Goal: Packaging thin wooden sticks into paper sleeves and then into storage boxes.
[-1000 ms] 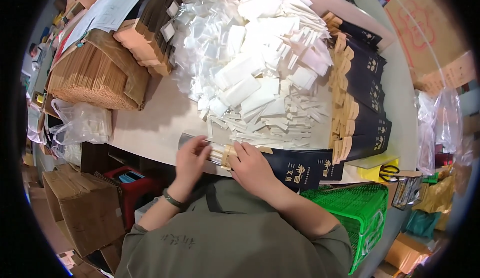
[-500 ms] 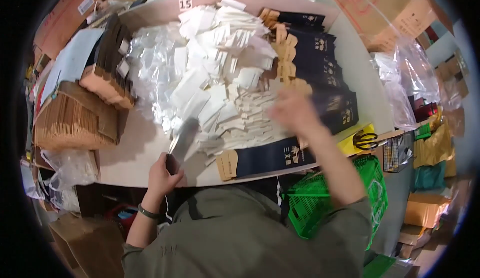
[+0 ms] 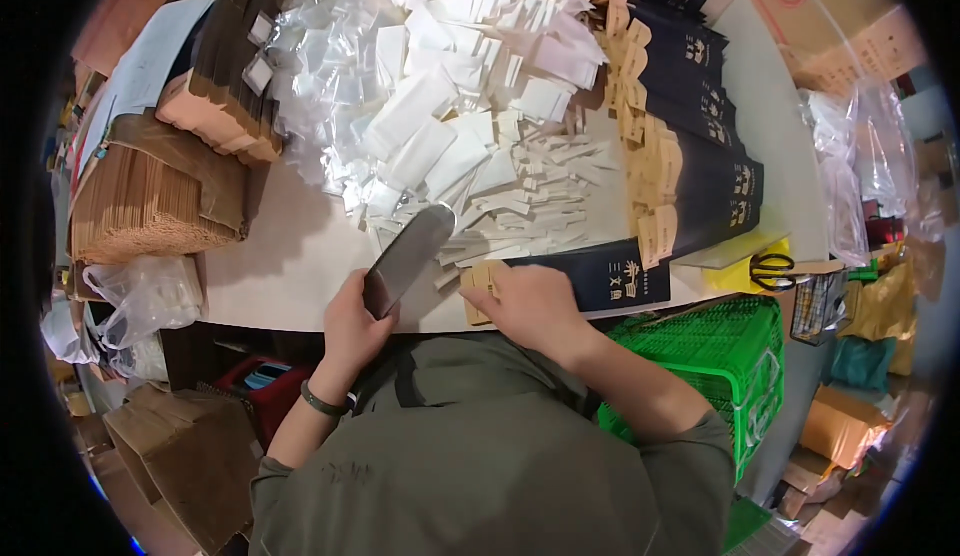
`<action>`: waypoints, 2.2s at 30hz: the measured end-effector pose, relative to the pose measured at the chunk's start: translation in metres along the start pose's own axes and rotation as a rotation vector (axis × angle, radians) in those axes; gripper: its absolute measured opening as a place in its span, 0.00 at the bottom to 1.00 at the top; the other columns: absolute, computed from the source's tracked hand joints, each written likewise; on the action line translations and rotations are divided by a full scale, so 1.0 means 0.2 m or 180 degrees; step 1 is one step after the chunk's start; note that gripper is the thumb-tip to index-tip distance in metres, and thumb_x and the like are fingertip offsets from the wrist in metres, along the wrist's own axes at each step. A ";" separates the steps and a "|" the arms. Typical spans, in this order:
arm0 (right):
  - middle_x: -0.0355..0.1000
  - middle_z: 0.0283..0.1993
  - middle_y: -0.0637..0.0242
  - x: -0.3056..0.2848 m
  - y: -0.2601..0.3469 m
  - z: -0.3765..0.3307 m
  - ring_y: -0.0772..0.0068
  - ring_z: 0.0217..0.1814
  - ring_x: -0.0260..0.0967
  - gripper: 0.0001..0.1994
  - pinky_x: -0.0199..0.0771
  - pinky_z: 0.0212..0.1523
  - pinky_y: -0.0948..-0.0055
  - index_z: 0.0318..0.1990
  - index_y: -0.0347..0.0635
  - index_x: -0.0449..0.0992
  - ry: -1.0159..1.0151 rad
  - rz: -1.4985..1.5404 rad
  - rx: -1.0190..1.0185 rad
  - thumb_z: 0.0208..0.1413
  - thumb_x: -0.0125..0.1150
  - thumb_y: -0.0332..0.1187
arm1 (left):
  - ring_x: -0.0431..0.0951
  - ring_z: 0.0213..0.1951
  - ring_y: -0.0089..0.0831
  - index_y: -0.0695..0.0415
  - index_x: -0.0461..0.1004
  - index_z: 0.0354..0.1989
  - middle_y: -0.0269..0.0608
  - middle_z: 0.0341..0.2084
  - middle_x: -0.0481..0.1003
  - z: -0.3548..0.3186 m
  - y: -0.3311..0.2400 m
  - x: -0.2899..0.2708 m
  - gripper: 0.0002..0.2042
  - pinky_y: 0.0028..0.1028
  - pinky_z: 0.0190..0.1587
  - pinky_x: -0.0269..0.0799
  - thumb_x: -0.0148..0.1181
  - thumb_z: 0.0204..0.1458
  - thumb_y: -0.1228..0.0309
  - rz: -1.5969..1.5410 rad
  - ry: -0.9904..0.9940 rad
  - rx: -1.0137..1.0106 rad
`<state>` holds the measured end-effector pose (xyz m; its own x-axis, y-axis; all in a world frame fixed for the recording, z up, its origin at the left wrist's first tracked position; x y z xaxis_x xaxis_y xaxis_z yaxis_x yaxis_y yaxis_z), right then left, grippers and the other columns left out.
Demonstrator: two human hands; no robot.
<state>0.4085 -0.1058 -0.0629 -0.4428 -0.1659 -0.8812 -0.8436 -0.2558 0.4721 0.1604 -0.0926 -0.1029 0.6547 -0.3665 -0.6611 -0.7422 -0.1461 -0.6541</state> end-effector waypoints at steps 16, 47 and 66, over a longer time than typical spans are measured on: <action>0.75 0.33 0.55 -0.04 -0.17 0.27 0.50 0.38 0.73 0.06 0.74 0.42 0.56 0.34 0.42 0.78 -0.0460 0.0279 0.0427 0.52 0.59 0.32 | 0.74 0.47 0.50 0.61 0.72 0.52 0.51 0.43 0.74 0.17 -0.12 -0.18 0.30 0.40 0.49 0.72 0.73 0.40 0.60 0.0710 -0.0424 0.2010; 0.74 0.27 0.59 0.01 -0.03 0.99 0.57 0.32 0.76 0.02 0.76 0.33 0.62 0.27 0.41 0.74 0.0474 -0.2155 -0.2350 0.46 0.57 0.27 | 0.77 0.36 0.48 0.56 0.72 0.38 0.44 0.33 0.75 -0.06 0.09 -0.10 0.11 0.42 0.37 0.72 0.65 0.51 0.65 0.0164 -0.0794 0.0803; 0.64 0.19 0.79 0.10 0.39 0.45 0.91 0.22 0.57 0.06 0.56 0.23 0.82 0.32 0.38 0.77 0.0849 0.1807 0.0206 0.53 0.64 0.31 | 0.79 0.39 0.52 0.60 0.80 0.42 0.56 0.35 0.79 0.35 0.28 -1.67 0.12 0.43 0.43 0.74 0.58 0.52 0.69 0.1668 -0.2533 0.0287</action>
<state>0.3066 -0.0439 -0.0464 -0.7429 -0.4929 -0.4529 -0.5198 -0.0014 0.8543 -0.0901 0.0854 0.0563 0.1724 0.3717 -0.9122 -0.9764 -0.0575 -0.2080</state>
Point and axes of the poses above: each hand's wrist, its own z-axis towards the middle knuckle, its own x-axis out of the palm, y = z × x, the point moved 3 cm from there along z, towards the middle knuckle
